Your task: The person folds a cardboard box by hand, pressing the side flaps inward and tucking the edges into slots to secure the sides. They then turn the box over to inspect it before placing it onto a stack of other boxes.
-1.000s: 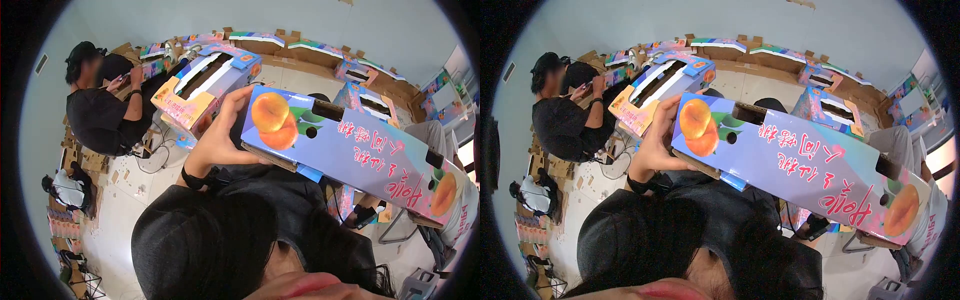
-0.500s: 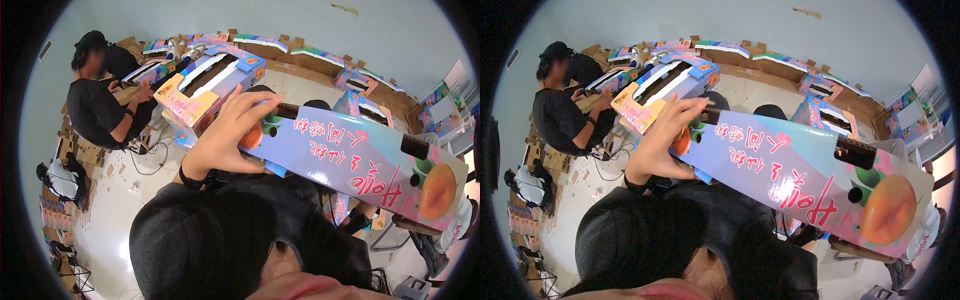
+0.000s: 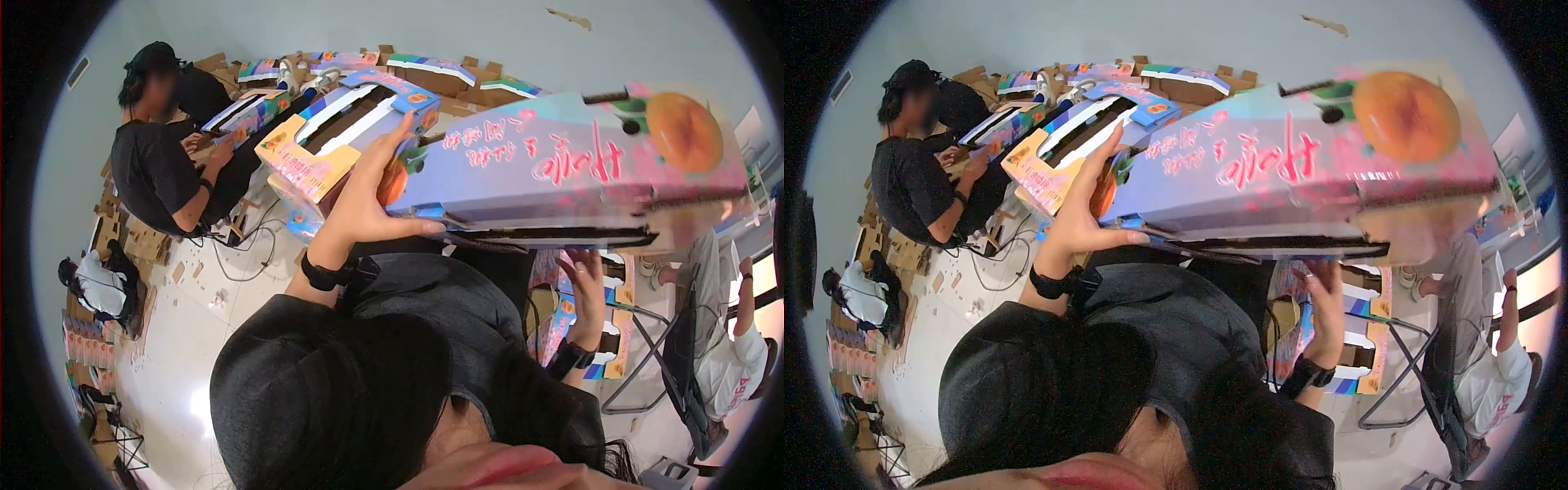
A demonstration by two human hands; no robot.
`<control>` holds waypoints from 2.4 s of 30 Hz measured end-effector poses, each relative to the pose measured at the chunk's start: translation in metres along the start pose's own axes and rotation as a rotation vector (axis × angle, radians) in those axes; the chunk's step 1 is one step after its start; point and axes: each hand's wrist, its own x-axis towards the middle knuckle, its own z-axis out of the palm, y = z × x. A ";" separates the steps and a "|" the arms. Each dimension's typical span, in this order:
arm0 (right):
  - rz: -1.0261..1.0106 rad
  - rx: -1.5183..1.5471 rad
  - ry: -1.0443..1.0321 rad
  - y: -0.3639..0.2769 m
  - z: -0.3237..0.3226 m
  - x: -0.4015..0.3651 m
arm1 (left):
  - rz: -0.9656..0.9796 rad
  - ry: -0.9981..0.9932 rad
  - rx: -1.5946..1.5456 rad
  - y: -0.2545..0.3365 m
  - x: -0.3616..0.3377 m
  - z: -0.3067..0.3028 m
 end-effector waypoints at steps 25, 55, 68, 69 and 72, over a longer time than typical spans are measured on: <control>-0.101 -0.318 -0.274 -0.020 0.100 0.021 | -0.475 -0.100 -0.548 -0.051 -0.051 -0.031; -0.040 -0.214 -0.249 -0.031 0.080 -0.001 | -0.732 -0.318 -0.500 -0.021 -0.041 -0.009; 0.013 -0.352 -0.356 -0.044 0.072 -0.008 | -0.516 -0.320 -0.300 -0.012 -0.044 -0.011; -0.002 -0.344 -0.351 -0.046 0.072 -0.010 | -0.518 -0.331 -0.293 -0.012 -0.045 -0.011; -0.074 -0.351 -0.292 -0.054 0.075 -0.015 | -0.503 -0.383 -0.251 -0.003 -0.041 -0.014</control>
